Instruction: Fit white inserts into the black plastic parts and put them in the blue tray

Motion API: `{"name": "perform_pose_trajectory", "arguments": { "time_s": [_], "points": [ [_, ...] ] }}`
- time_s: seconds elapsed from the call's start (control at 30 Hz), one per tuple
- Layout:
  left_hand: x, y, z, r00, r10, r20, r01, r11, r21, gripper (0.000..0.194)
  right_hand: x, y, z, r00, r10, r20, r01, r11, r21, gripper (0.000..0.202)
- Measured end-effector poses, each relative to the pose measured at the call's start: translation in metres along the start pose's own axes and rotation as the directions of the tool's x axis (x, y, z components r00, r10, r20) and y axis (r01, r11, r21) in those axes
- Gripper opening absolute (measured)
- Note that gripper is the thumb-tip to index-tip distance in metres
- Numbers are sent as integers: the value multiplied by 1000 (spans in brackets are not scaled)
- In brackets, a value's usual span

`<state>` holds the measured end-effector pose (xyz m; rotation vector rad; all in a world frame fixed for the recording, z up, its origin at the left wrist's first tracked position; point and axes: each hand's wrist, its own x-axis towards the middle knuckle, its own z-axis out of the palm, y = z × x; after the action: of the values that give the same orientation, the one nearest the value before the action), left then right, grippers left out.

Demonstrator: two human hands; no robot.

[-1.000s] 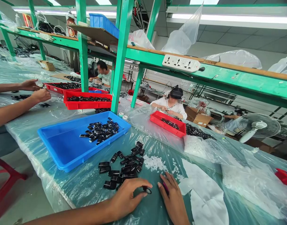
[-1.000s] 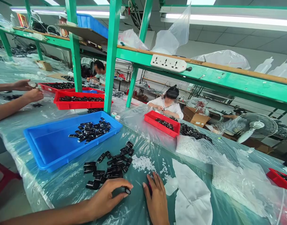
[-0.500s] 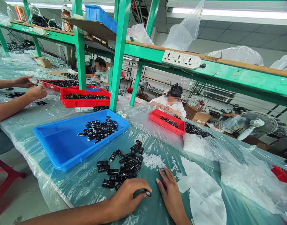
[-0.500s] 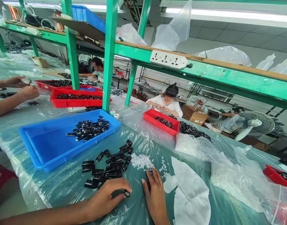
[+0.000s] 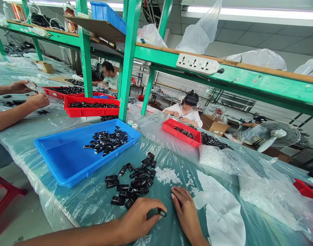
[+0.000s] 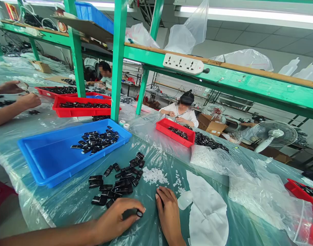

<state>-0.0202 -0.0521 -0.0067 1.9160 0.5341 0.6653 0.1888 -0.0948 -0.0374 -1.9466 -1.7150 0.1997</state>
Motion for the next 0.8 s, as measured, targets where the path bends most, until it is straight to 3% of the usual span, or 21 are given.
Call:
{"name": "perform_pose_trajectory", "arguments": {
  "time_s": [0.1, 0.17, 0.37, 0.53, 0.8],
  "points": [
    [7, 1, 9, 984, -163, 79, 176, 964, -199, 20, 0, 0, 0, 1000, -23, -20, 23, 1000, 12, 39],
    [14, -1, 16, 972, -197, 128, 224, 939, -259, 22, 0, 1, 0, 999, -31, -34, 32, 999, 15, 38],
    [40, -5, 30, 983, -94, 159, 144, 930, -339, 18, 0, 4, -1, 998, -57, -11, 57, 998, 11, 34],
    [44, -13, 39, 983, -46, 177, 109, 925, -364, 17, 2, 8, 0, 999, -34, -26, 34, 999, -11, 36],
    [43, -10, 31, 994, 39, 104, -18, 980, -198, 26, 6, 7, -2, 998, -54, -40, 46, 984, -175, 38]
  ]
}}
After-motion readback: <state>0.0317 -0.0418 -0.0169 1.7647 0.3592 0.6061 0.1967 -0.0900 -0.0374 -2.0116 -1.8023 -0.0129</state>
